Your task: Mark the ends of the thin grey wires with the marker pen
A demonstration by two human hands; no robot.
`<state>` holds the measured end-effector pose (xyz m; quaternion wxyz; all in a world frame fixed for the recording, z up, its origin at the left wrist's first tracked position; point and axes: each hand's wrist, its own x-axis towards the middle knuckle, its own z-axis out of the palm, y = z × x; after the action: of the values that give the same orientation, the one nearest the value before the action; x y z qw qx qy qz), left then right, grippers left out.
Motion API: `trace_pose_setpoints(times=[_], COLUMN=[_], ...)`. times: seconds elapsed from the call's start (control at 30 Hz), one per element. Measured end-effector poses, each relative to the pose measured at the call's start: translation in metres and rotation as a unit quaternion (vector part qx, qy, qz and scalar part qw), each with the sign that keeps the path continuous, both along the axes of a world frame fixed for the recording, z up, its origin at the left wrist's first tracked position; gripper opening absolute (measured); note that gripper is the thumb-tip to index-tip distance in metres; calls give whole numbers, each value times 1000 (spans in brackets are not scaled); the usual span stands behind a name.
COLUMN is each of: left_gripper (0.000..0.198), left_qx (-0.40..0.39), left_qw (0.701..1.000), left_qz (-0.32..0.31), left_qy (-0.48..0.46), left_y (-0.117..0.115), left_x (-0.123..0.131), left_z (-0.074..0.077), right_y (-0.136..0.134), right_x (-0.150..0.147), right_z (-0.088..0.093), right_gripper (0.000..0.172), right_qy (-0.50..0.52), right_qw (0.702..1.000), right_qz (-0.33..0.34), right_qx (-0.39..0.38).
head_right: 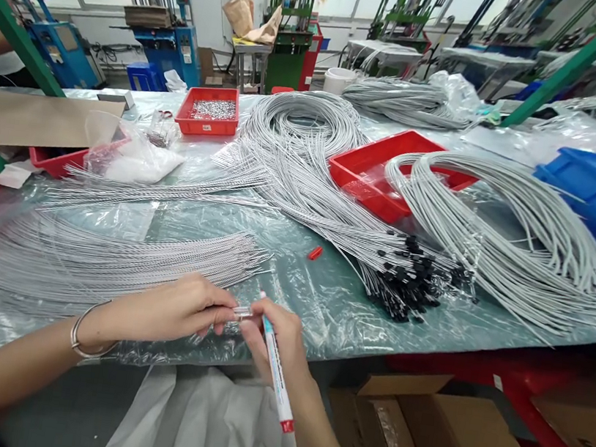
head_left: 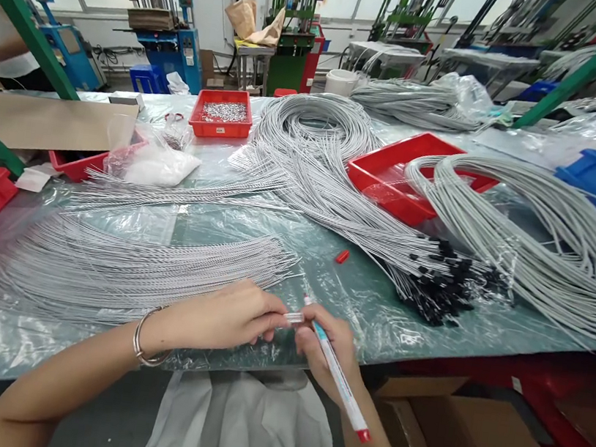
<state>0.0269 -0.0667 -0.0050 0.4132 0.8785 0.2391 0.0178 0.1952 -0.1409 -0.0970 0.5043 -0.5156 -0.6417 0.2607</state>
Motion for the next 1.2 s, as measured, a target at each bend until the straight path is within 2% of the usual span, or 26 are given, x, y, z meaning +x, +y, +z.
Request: trace_pose_setpoints(times=[0.07,0.13,0.3,0.37,0.43,0.53,0.73,1.1,1.2], left_gripper=[31,29,29,31,32,32,32,28,30], left_qx=[-11,-12,79,105,97,37,-37,-4,0], left_qw=[1000,999,996,994,995,999,999,999,999], left_qz=[-19,-27,-5,-5,-11,-10,-4,-41,-31], left_qy=[9,15,36,38,34,28,27,10,17], left_y=[-1,-2,-4,-6,-7,-7,-4,-2,-3], left_x=[0,1,-2,-3,-4,-3,-3,-3,-2], left_z=[0,0,-1,-1,0,1,5,0,1], right_y=[2,2,-1,-1,1,3,2,1,1], right_x=[3,3,1,1,2,5,10,5,3], right_z=[7,10,9,9,10,11,7,5,3], right_gripper=[31,35,37,37,36,32,24,37,39], right_qy=[-15,-6,34,28,6,-23,-2,43,41], right_qw=[997,995,993,994,996,998,995,991,994], right_qz=[61,81,59,55,54,53,89,118,98], right_qx=[-34,-52,-98,-93,-69,-37,-40,-45,-40])
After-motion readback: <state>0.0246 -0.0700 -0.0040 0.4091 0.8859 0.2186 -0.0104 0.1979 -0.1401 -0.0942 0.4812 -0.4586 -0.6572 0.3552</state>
